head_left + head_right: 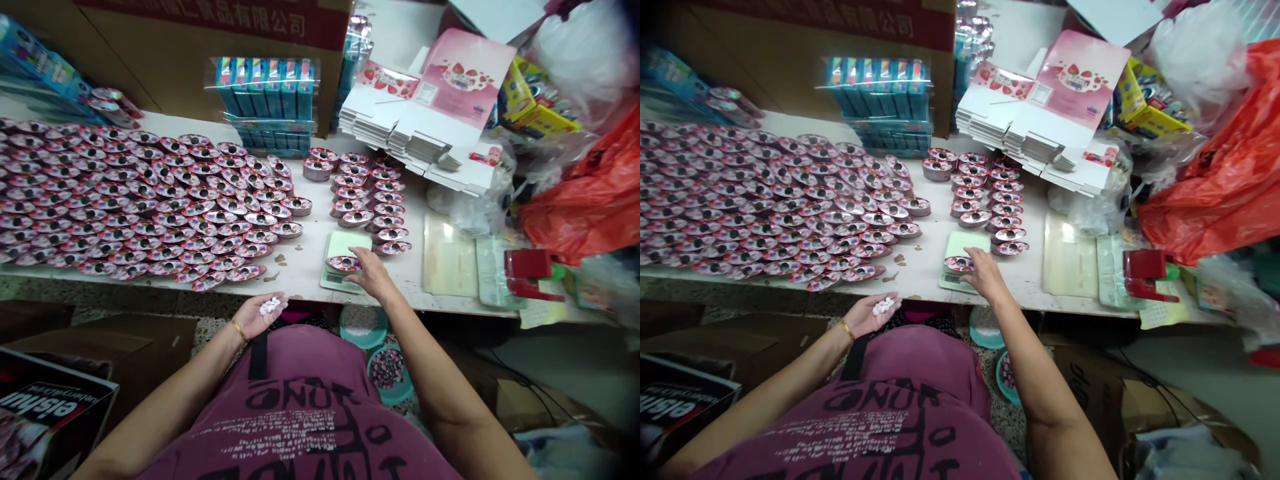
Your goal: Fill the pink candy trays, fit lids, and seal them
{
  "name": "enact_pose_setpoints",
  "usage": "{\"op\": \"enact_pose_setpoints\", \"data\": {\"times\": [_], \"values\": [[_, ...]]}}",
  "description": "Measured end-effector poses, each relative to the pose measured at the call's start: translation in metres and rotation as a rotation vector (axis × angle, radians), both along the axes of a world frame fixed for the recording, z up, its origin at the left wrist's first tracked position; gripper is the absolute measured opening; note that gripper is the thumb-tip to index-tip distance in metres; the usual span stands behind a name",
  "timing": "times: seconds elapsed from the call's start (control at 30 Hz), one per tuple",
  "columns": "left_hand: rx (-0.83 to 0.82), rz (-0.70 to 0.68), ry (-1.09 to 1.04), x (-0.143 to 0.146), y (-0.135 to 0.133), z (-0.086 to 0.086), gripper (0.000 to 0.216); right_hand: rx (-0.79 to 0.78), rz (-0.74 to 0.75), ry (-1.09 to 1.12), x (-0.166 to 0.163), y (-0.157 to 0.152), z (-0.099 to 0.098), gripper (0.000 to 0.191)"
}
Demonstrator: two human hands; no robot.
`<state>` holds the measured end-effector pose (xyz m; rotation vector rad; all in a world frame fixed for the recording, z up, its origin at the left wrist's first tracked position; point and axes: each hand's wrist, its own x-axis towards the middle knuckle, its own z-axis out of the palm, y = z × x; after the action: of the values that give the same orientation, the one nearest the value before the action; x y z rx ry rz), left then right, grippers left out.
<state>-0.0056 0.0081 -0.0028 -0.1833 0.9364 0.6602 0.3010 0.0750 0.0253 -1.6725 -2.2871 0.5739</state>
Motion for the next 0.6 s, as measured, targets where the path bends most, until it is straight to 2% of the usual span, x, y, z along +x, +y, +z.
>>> {"op": "enact_pose_setpoints", "data": {"times": [0.1,0.23,0.4,0.6], "values": [[-0.003,0.041,0.003,-0.013,-0.005,-0.003,0.022,-0.015,0.040,0.020,-0.003,0.000,-0.002,0.054],[-0.002,0.059,0.007,-0.021,-0.008,-0.002,0.022,0.010,-0.032,-0.043,-0.017,0.000,0.000,0.035],[0.004,0.107,-0.001,-0.034,-0.012,-0.001,0.021,-0.029,-0.021,0.089,-0.049,0.007,0.003,0.038],[-0.012,0.180,0.037,-0.047,-0.022,-0.002,0.018,-0.057,0.061,0.093,-0.094,0.018,-0.011,0.040]]}}
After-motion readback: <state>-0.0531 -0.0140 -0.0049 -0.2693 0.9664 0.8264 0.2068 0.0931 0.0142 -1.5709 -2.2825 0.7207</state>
